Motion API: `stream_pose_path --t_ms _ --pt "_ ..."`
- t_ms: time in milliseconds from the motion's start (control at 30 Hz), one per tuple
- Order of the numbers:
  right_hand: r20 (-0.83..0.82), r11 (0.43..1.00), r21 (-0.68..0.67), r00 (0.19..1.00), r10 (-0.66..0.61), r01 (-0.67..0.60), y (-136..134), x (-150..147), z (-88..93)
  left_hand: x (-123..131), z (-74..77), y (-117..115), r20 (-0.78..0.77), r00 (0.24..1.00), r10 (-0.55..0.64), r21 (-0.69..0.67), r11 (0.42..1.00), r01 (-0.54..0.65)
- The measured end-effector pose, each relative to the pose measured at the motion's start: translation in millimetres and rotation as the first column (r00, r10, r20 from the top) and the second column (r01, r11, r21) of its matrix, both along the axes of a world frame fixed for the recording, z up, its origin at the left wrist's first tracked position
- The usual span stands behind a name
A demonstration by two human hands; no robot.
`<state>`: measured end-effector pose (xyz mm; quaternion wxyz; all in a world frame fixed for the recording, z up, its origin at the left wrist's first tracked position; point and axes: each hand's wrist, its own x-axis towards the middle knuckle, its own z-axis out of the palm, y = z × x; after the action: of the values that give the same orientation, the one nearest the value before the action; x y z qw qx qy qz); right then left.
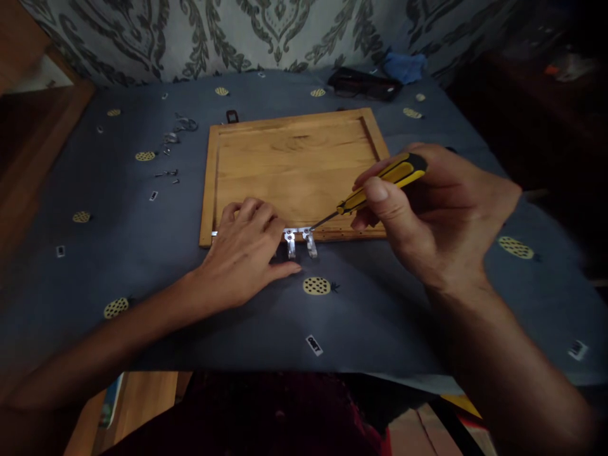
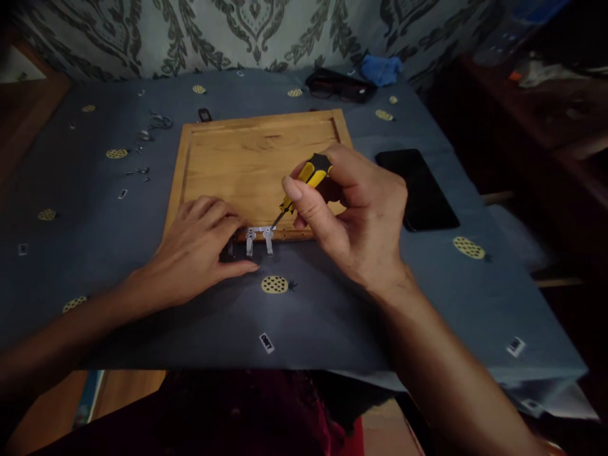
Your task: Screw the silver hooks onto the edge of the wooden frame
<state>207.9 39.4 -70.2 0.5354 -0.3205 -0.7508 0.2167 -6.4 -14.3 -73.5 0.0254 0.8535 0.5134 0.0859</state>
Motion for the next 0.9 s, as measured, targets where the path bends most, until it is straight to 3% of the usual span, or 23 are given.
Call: stream_pose_path --t_ms 133,500,900 --pt "0.041 0.998 -0.051 0.999 -0.026 0.028 -3 0 3.1 -2 -6.2 2 0.009 1.000 0.021 -0.014 1.000 -0.021" --pt "0.046 0.999 -0.013 0.998 -0.039 0.039 -4 -2 5.0 -5 -12.4 4 0.071 0.997 0.023 -0.034 0.999 -0.020" --pt "0.056 0.996 -0.075 0.997 -0.043 0.047 -4 0 5.2 -24 -3.6 12 0.129 0.988 0.084 -0.074 0.994 -0.075"
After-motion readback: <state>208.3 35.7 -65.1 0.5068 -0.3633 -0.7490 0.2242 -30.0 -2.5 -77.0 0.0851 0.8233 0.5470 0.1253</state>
